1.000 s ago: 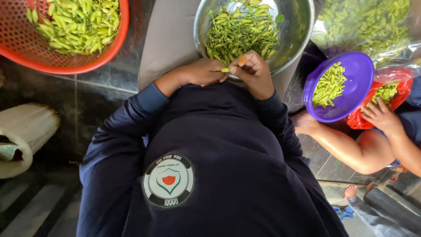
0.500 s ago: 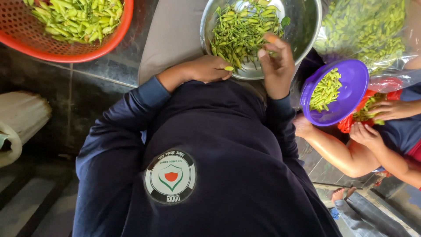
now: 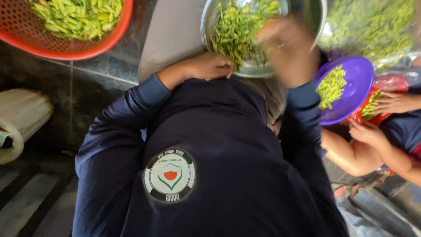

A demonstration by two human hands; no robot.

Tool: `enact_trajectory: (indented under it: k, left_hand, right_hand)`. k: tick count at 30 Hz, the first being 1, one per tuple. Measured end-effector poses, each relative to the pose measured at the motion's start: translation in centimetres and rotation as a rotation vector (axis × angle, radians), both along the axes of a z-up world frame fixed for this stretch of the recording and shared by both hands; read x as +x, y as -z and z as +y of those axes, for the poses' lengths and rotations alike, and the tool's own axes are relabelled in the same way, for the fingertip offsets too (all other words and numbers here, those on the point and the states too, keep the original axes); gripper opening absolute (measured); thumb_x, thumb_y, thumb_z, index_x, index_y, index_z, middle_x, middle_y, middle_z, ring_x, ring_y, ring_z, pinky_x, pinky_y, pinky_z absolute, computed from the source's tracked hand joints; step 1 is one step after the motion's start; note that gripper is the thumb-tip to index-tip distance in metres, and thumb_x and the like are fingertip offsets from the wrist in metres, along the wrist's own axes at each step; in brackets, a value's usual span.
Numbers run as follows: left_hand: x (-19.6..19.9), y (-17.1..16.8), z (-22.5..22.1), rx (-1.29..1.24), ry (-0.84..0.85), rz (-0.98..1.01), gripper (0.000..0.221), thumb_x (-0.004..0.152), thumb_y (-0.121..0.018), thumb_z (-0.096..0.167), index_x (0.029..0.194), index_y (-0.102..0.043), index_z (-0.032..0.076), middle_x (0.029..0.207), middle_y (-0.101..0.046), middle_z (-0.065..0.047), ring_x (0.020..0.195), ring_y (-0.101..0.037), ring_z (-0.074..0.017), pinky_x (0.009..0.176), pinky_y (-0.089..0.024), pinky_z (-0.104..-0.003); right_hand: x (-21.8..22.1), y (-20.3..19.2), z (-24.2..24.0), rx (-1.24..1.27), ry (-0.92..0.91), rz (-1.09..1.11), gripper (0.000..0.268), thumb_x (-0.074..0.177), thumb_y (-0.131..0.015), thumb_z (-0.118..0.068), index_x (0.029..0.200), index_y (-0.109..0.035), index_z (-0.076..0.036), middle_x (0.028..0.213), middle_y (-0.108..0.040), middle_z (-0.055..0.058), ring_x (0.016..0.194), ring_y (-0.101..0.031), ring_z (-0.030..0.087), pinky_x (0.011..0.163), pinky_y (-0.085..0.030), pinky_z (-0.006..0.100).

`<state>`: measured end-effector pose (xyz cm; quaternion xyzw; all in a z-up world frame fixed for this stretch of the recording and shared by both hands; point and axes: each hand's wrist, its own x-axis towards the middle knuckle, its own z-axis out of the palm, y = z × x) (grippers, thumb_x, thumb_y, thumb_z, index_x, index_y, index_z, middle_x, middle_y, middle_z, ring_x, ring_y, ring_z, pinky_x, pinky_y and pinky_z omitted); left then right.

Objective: Removing stems from green chilies and sorting them into a metal bowl while sitting on the floor.

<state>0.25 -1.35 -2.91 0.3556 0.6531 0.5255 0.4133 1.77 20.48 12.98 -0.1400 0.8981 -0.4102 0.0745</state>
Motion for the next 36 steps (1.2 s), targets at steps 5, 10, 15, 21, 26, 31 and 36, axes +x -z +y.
enact_trajectory:
  k: [5,10,15,21,26,31,36]
  left_hand:
    - [-0.1,-0.8,0.2,-0.048,-0.038,0.013,0.019,0.098,-0.052,0.016,0.09,-0.068,0.011,0.072,-0.065,0.0,0.058,-0.058,-0.0169,0.06,-0.045,-0.034]
    - [-0.3,-0.8,0.2,-0.035,-0.036,-0.016,0.02,0.099,-0.051,0.016,0.089,-0.067,0.01,0.07,-0.064,-0.001,0.053,-0.056,-0.0164,0.056,-0.044,-0.034]
    - [0.1,-0.2,0.1,0.026,-0.071,0.027,0.02,0.096,-0.052,0.016,0.086,-0.067,0.01,0.068,-0.063,-0.002,0.052,-0.055,-0.0176,0.055,-0.043,-0.034]
    - [-0.2,-1.3,0.0,-0.021,-0.073,-0.027,0.018,0.095,-0.05,0.012,0.098,-0.067,0.012,0.068,-0.06,-0.001,0.051,-0.051,-0.0146,0.051,-0.039,-0.032]
    - [-1.0,-1.2,0.0,0.075,-0.007,-0.244,0.023,0.098,-0.041,0.009,0.105,-0.062,0.006,0.053,-0.056,-0.001,0.039,-0.053,-0.0096,0.045,-0.045,-0.022]
    - [-0.6,1.5,0.5,0.052,-0.032,-0.214,0.023,0.098,-0.043,0.011,0.102,-0.066,0.008,0.056,-0.06,-0.003,0.039,-0.056,-0.0106,0.042,-0.046,-0.023]
    - [-0.4,3.0,0.5,0.064,-0.04,-0.189,0.024,0.099,-0.043,0.009,0.1,-0.067,0.007,0.057,-0.061,-0.005,0.039,-0.055,-0.0124,0.042,-0.047,-0.024]
  right_hand:
    - [-1.4,-2.3,5.2,-0.108,0.193,0.398,0.021,0.12,-0.074,0.015,0.109,-0.055,0.013,0.078,-0.032,0.012,0.069,-0.024,0.021,0.064,-0.022,0.04]
    - [1.6,3.6,2.7,0.288,-0.016,0.183,0.005,0.107,-0.069,-0.003,0.11,-0.068,-0.007,0.1,-0.07,0.005,0.069,-0.058,0.02,0.066,-0.047,0.033]
    - [4.3,11.2,1.5,0.324,-0.071,-0.016,0.029,0.093,-0.077,-0.016,0.118,-0.065,-0.007,0.099,-0.073,0.012,0.08,-0.069,0.03,0.069,-0.051,0.039]
    - [4.3,9.9,3.3,0.206,-0.021,-0.076,0.025,0.094,-0.073,0.0,0.117,-0.064,-0.003,0.101,-0.07,0.012,0.082,-0.067,0.024,0.072,-0.053,0.034]
    - [6.2,6.9,3.0,0.037,0.128,0.051,0.021,0.097,-0.085,-0.01,0.115,-0.073,-0.005,0.109,-0.077,0.017,0.098,-0.072,0.04,0.083,-0.059,0.045]
    - [5.7,6.7,-0.6,0.073,0.074,-0.017,0.021,0.099,-0.078,-0.014,0.119,-0.073,-0.01,0.099,-0.077,0.016,0.091,-0.072,0.039,0.072,-0.062,0.045]
    - [5.7,8.2,-1.1,0.075,0.073,-0.034,0.013,0.103,-0.073,-0.018,0.115,-0.072,-0.014,0.101,-0.074,0.013,0.092,-0.071,0.038,0.068,-0.063,0.043]
